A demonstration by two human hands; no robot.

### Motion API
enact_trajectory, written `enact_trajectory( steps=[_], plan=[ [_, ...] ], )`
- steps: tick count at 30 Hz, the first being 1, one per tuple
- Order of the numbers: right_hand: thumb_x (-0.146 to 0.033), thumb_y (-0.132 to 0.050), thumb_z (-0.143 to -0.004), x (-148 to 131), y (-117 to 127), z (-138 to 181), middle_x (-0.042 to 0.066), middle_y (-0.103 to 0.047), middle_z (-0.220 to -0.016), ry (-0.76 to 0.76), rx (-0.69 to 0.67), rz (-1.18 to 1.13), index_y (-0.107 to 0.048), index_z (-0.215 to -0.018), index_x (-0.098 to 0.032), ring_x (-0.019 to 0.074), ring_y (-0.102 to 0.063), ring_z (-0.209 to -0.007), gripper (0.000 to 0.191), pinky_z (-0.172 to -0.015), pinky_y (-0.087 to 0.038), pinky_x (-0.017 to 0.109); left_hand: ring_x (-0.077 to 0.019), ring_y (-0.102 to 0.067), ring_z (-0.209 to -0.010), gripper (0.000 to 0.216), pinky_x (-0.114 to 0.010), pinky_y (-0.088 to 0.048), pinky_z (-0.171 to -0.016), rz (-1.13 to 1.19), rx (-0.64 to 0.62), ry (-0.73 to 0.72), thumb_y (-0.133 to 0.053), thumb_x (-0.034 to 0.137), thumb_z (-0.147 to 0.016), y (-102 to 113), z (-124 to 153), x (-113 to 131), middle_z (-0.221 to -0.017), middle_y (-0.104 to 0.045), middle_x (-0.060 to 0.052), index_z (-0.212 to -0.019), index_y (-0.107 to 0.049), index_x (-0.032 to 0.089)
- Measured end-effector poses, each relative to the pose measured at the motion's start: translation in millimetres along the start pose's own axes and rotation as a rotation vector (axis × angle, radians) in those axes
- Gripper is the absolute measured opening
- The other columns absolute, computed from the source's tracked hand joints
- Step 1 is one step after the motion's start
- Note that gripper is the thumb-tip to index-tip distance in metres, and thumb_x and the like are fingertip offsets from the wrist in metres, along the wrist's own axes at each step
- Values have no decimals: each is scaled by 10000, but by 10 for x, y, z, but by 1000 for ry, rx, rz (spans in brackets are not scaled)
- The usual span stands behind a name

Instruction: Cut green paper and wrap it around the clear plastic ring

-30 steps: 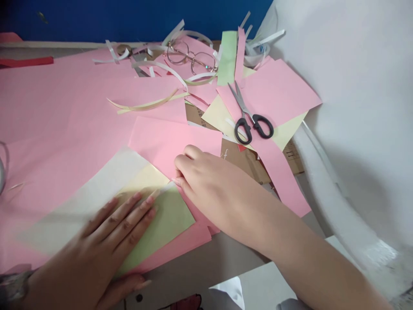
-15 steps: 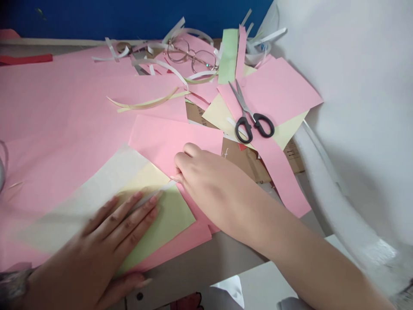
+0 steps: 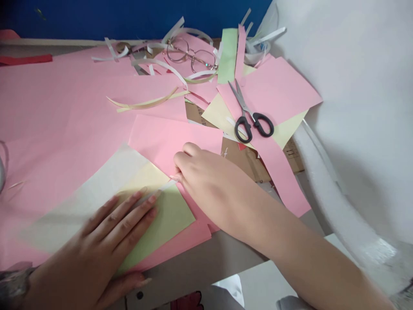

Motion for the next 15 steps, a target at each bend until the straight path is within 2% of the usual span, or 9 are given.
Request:
enact_trajectory(
  steps=[4,11,15],
  plan=[
    [-196,-302,-933,1,-2,13,34,-519,-844,8,9,18,-532,-865,-199,132,-458,-611,239,-544,-292,285,-279,-284,-1337,739,-407,-135,-1121,-5,8,-44,-431,605,-824,6,-3,21,-1480,-307,-82,-1376,-367,119],
    [-198,-321,-935,-48,-17,-3,25,-535,-835,62,-7,37,-531,-836,-217,142,-484,-644,233,-536,-292,283,-259,-362,-1277,627,-380,-152,-1123,14,97,-44,-504,571,-802,123,0,11,-1381,-468,-47,-1265,-517,148],
    [-210,-361,-934,0,28,-10,4,-537,-856,-19,51,41,-494,-876,-212,129,-491,-648,145,-528,-288,273,-268,-397,-1236,578,-441,-142,-1129,12,186,-48,-490,603,-791,168,69,6,-1274,-561,-39,-1171,-585,177]
  ],
)
Point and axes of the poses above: each hand's wrist, its own z-axis away from the middle knuckle, its own y-axis out of the back of the hand, x = y × z, the point moved 10 cm from there along -z, towards the middle knuckle
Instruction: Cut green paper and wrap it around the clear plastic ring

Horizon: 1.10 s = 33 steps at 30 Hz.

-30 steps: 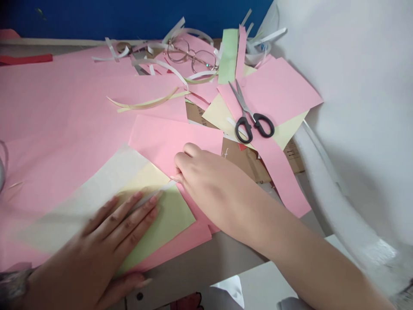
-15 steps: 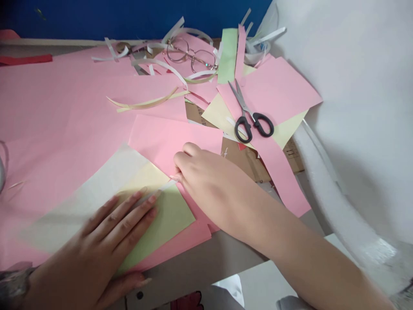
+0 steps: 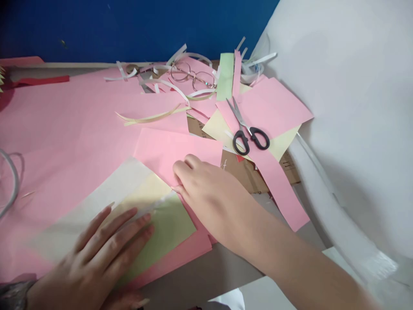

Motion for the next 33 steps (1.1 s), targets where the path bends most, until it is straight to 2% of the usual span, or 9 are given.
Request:
enact_trajectory(
  steps=[4,7,11,13,15,18,20,24,33],
  plan=[
    [-216,-440,-897,8,50,-20,-6,-541,-858,-41,36,55,-484,-878,-205,121,-490,-633,50,-507,-262,271,-202,-488,-1108,428,-370,-220,-1104,34,81,1,-494,514,-828,76,44,30,-1149,-625,-6,-1086,-626,199],
    [-164,-433,-873,-11,63,-45,-11,-541,-839,-39,18,50,-503,-826,-202,115,-482,-652,92,-519,-266,269,-119,-540,-938,230,-252,-321,-1019,94,110,5,-513,365,-857,136,22,58,-972,-669,56,-988,-652,236],
    [-151,-437,-858,-84,136,-46,-9,-534,-843,16,74,117,-522,-771,-204,137,-471,-748,133,-623,-290,286,-93,-548,-807,160,-214,-392,-899,158,138,14,-516,292,-865,181,-24,49,-856,-677,81,-889,-664,238],
    [-176,-463,-855,-113,175,-27,-8,-533,-863,39,125,155,-520,-767,-207,147,-460,-780,109,-663,-280,299,-96,-550,-855,165,-219,-378,-932,144,142,17,-534,332,-861,182,-34,25,-909,-682,86,-910,-666,246],
    [-198,-482,-858,-136,180,-7,-11,-532,-873,66,151,178,-514,-772,-211,149,-447,-779,93,-677,-266,303,-124,-529,-1010,246,-260,-318,-1019,76,143,-26,-527,412,-857,180,-37,43,-1068,-664,80,-1002,-655,259],
    [-214,-459,-888,-166,146,11,-5,-533,-859,123,150,245,-510,-781,-215,159,-429,-765,118,-675,-248,311,-204,-384,-1253,487,-347,-214,-1082,-84,-18,-67,-454,536,-852,21,-51,58,-1348,-508,18,-1217,-557,230],
    [-216,-428,-910,-171,105,11,6,-533,-849,159,125,297,-513,-785,-214,170,-427,-774,151,-672,-241,317,-224,-305,-1316,607,-359,-201,-1075,-144,-139,-55,-409,580,-848,-91,-46,35,-1430,-405,-22,-1313,-466,195],
    [-194,-394,-925,-155,52,1,20,-534,-848,191,81,326,-521,-788,-207,180,-430,-793,187,-676,-238,320,-224,-265,-1343,669,-352,-215,-1062,-169,-188,-65,-396,593,-842,-132,-34,54,-1461,-347,-36,-1364,-395,175],
    [-228,-414,-924,-137,69,10,30,-530,-850,165,115,314,-514,-780,-198,171,-414,-745,178,-650,-228,300,-221,-275,-1337,692,-335,-207,-1074,-141,-172,-58,-408,614,-827,-143,-43,47,-1443,-383,-50,-1348,-421,159]
  ],
)
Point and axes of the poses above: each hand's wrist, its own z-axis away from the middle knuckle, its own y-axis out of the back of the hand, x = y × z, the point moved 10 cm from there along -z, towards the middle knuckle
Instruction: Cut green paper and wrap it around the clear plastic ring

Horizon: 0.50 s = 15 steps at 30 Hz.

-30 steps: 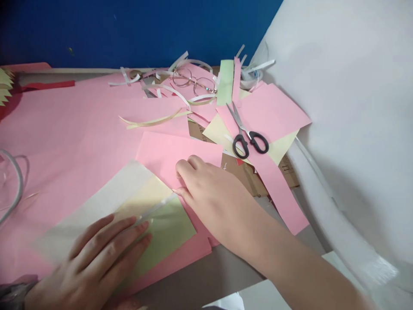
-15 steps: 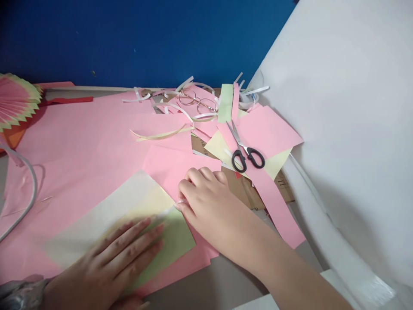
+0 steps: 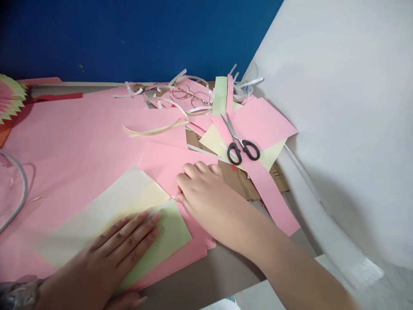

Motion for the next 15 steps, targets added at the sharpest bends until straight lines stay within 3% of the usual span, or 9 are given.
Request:
enact_trajectory(
  steps=[7,15],
  plan=[
    [-215,-463,-898,-30,-30,-6,16,-531,-836,58,-36,0,-535,-781,-197,173,-405,-756,139,-647,-210,306,-223,-302,-1323,684,-344,-190,-1075,4,28,-12,-430,619,-813,12,6,7,-1427,-407,-71,-1318,-460,158],
    [-215,-345,-948,43,-58,-39,24,-508,-843,-58,-101,-83,-501,-773,-188,165,-410,-741,236,-677,-226,315,-237,-326,-1310,692,-354,-200,-1070,4,27,-3,-420,639,-808,-1,5,8,-1413,-426,-76,-1300,-480,157]
  ],
)
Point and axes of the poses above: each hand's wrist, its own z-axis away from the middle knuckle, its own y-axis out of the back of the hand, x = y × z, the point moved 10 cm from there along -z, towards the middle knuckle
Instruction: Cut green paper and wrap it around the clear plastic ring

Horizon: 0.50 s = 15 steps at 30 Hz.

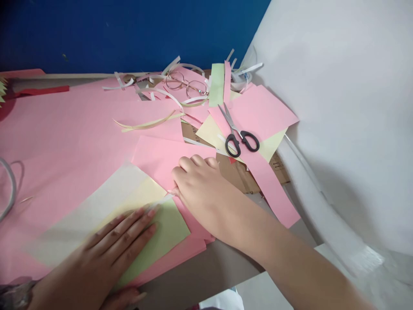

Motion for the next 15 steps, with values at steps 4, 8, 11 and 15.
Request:
enact_trajectory(
  steps=[4,8,11,15],
  plan=[
    [-230,-323,-953,27,-47,-4,33,-506,-883,-25,-42,-26,-501,-793,-188,174,-427,-774,243,-720,-246,327,-228,-333,-1307,700,-354,-198,-1067,9,-2,8,-416,651,-803,0,-4,-11,-1421,-415,-74,-1299,-481,161],
    [-202,-334,-935,32,-76,-1,41,-503,-894,-21,-62,-34,-505,-804,-187,183,-432,-788,216,-715,-248,329,-229,-342,-1300,693,-348,-193,-1066,12,5,3,-444,632,-796,9,-18,6,-1421,-414,-64,-1297,-484,155],
    [-174,-357,-911,28,-84,-1,47,-498,-892,-11,-60,-45,-505,-804,-182,184,-422,-784,183,-704,-244,327,-242,-348,-1295,697,-360,-190,-1066,7,0,-4,-471,612,-787,5,-10,18,-1420,-414,-73,-1301,-480,141],
    [-115,-401,-853,29,-102,-5,47,-489,-892,-10,-77,-32,-502,-808,-178,180,-410,-766,127,-694,-237,325,-248,-362,-1287,694,-361,-199,-1058,21,5,-18,-491,600,-778,6,1,10,-1407,-429,-93,-1292,-489,134]
  ],
)
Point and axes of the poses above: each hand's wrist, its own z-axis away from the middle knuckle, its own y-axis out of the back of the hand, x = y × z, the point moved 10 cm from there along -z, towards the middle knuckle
